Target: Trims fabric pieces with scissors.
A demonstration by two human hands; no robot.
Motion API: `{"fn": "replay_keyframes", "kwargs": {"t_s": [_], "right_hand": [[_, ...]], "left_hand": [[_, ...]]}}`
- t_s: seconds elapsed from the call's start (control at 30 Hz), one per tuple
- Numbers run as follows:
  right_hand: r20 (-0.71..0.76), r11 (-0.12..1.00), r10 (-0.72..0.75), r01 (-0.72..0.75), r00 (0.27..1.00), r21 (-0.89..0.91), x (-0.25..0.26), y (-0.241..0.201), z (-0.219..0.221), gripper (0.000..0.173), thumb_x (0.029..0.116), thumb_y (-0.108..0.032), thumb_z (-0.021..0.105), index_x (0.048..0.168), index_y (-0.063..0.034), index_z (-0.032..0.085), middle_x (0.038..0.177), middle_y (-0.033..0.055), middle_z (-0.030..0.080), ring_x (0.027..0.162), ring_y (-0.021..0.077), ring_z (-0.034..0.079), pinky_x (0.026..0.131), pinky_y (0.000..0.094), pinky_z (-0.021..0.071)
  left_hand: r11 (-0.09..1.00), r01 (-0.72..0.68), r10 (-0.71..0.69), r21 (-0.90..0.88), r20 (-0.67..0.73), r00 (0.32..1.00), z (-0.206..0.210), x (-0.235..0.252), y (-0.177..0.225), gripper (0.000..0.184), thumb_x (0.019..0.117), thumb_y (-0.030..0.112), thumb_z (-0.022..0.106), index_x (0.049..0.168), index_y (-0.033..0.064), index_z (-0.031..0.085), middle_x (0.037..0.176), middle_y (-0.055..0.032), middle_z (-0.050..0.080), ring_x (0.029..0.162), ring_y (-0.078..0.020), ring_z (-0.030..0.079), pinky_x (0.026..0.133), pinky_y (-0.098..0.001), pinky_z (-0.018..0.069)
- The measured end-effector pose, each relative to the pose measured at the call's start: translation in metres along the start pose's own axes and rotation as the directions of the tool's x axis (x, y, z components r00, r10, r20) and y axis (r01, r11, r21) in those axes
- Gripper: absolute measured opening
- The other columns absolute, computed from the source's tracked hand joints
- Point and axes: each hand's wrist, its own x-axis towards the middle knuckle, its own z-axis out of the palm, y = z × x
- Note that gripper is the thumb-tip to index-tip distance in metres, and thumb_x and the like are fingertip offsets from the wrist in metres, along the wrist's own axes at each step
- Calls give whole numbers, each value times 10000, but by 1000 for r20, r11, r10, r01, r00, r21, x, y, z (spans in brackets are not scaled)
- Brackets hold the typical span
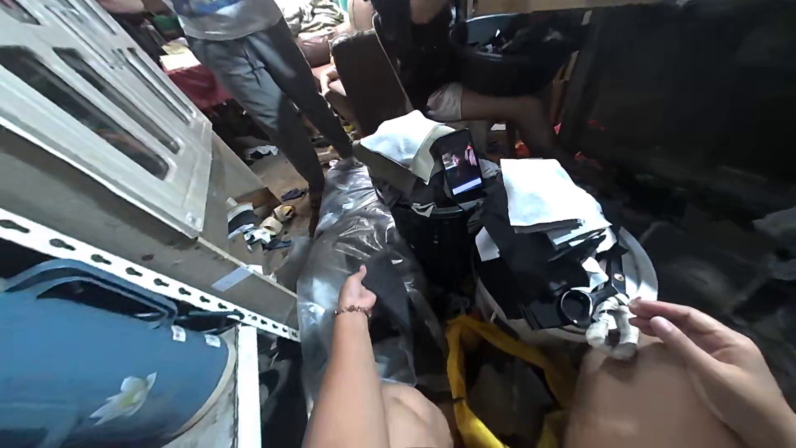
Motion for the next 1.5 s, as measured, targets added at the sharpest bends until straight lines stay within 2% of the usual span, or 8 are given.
{"fn": "replay_keyframes", "kwargs": {"t_s": [0.4,0.53,0.8,0.87,0.97,1.07,1.2,1.5], "right_hand": [[244,974,-220,227,945,1,6,-33,50,237,1022,-372,606,1186,-245,721,1038,-99,753,955,28,706,838,225,595],[364,948,-306,317,880,31,45,-56,89,276,1018,-351,602,1157,-148,727,1033,-61,746,941,25,699,832,226,596],[668,976,-26,-125,744,177,119,-102,174,552,940,-289,641,1399,2,549,1326,120,642,1191,151,620,1004,341,515],[758,951,-41,-207,651,229,131,-106,186,558,932,-343,630,1383,-22,554,1237,60,654,1102,99,620,972,311,516],[857,895,-64,-350,511,276,138,-116,197,214,918,-246,641,1060,-91,679,893,-35,728,804,29,685,752,238,584],[903,841,-86,-455,420,292,140,-119,197,151,913,-52,628,1047,-92,687,894,-8,746,789,51,707,739,241,602],[922,853,-74,-455,380,256,138,-121,183,272,906,-48,613,1170,-106,640,981,10,748,870,81,719,803,278,608],[957,954,118,-298,266,-35,131,-97,138,177,894,-163,699,1066,-204,701,954,-83,740,869,36,697,805,272,593]], "left_hand": [[941,-338,312,-34,477,822,37,-119,119,217,1105,241,417,1267,143,522,1099,-34,700,1013,-154,707,883,-373,605],[918,-396,339,-22,560,756,51,-161,144,208,1102,251,427,1203,154,582,1059,-23,723,991,-147,721,864,-366,619],[956,-249,292,-155,594,750,79,-218,160,275,1107,308,379,1207,145,577,1075,-55,718,1033,-185,716,870,-412,616],[959,-226,285,-173,597,750,82,-219,161,281,1106,311,376,1198,142,581,1073,-56,717,1034,-186,715,870,-411,615],[961,-213,276,-178,539,796,83,-212,157,277,1102,314,388,1212,137,571,1071,-59,708,1018,-193,712,858,-421,610],[958,-222,279,-180,415,866,78,-204,152,246,1089,275,432,1237,119,551,1095,-66,684,1032,-193,692,869,-410,595],[950,-209,280,-234,333,900,62,-189,139,258,1068,273,492,1266,113,531,1162,-69,647,1070,-189,655,903,-392,568],[932,-203,281,-301,245,928,43,-174,127,240,975,146,634,1209,108,600,1108,-78,685,1010,-210,681,822,-432,589]]}}
